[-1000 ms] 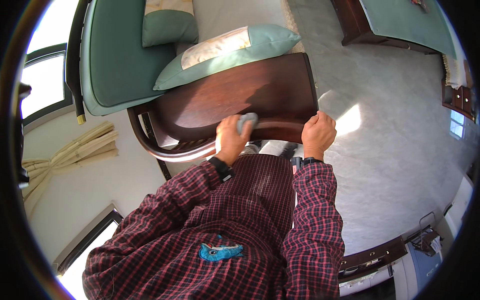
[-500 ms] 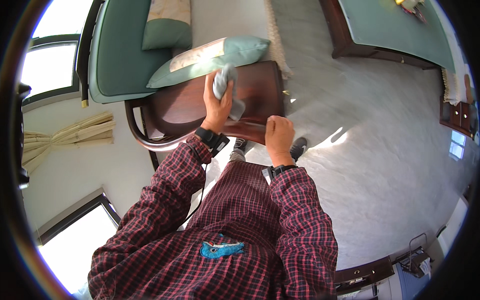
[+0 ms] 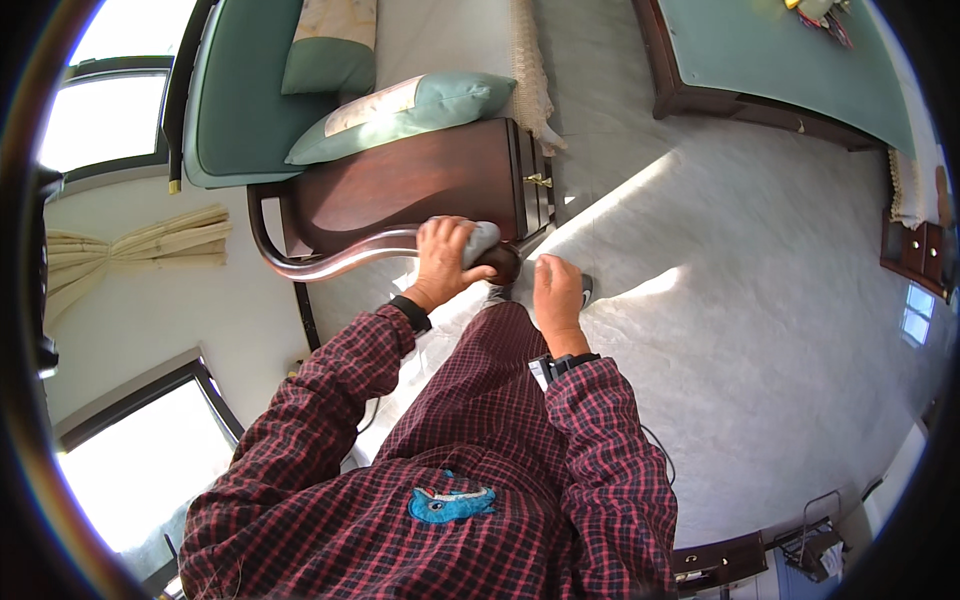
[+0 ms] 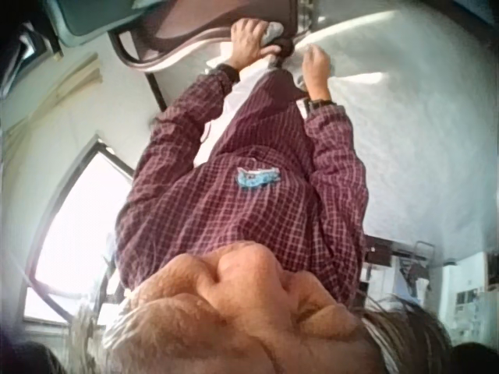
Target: The person wipes the window sill, then cleans the armrests and back of a sofa, a glass coffee table, and a side table using a cloth. The person moves around the living room to reach different surfaces.
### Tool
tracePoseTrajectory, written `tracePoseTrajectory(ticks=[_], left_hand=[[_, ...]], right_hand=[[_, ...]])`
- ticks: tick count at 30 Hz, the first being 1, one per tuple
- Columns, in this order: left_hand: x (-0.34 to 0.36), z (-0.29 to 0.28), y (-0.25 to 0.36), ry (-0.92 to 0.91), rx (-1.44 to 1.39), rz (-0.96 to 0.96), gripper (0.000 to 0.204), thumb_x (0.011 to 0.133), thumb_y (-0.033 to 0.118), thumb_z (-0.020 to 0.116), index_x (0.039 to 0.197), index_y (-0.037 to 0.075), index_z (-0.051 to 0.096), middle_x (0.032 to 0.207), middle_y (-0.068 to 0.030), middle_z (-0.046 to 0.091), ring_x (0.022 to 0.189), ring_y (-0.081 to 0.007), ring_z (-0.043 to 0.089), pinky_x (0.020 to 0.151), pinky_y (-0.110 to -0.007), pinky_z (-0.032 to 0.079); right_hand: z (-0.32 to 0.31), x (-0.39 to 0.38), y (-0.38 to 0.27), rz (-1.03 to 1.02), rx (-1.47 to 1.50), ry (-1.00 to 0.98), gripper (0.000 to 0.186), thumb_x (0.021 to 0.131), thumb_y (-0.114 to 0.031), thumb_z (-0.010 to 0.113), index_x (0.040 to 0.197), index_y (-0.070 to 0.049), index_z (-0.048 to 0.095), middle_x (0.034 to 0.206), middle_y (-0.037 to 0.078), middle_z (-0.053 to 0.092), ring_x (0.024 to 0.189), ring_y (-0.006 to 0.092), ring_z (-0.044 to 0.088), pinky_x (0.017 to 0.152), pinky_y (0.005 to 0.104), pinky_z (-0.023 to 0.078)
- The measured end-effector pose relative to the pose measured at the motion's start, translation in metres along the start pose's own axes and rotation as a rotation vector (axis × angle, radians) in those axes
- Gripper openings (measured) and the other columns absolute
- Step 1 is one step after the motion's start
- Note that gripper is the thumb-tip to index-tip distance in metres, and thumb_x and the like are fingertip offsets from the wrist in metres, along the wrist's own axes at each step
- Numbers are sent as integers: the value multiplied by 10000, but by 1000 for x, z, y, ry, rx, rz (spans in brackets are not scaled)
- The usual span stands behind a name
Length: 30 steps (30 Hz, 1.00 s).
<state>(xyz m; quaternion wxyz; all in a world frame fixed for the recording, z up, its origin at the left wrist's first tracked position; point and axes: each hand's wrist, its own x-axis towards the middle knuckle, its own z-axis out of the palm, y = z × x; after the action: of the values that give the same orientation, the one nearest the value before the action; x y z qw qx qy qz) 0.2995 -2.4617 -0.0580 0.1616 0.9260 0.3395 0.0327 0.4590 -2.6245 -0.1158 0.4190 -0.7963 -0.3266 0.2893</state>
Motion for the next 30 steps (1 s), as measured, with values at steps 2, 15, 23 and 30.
tracePoseTrajectory(ticks=[2,15,23,30], left_hand=[[6,10,23,17,-68,49,620,804,557,748,1224,111,652,1218,-116,602,1221,-349,506,1063,-534,348],[-23,-2,-85,349,83,-330,226,850,226,743,1013,78,693,1082,-119,660,1053,-357,572,957,-498,430],[-9,18,8,247,-58,-399,333,816,307,762,1070,117,662,1231,-125,590,1282,-372,491,1076,-718,283],[-5,0,-16,-74,-314,109,380,782,314,817,1108,181,674,1261,-67,603,1289,-277,529,1184,-644,265]], right_hand=[[-8,2,11,56,-53,8,252,1024,-227,606,1123,-23,715,1090,185,725,1064,379,657,946,444,514],[-55,37,14,139,-69,-60,223,983,-153,640,1164,-36,697,1162,166,697,1130,364,616,988,443,497],[-31,64,-20,185,-59,-98,209,974,-140,642,1147,-41,706,1158,169,709,1141,371,626,998,445,497],[-41,132,-48,-1,-153,-161,211,969,-131,639,1143,-30,701,1150,158,711,1116,356,632,996,437,499]])
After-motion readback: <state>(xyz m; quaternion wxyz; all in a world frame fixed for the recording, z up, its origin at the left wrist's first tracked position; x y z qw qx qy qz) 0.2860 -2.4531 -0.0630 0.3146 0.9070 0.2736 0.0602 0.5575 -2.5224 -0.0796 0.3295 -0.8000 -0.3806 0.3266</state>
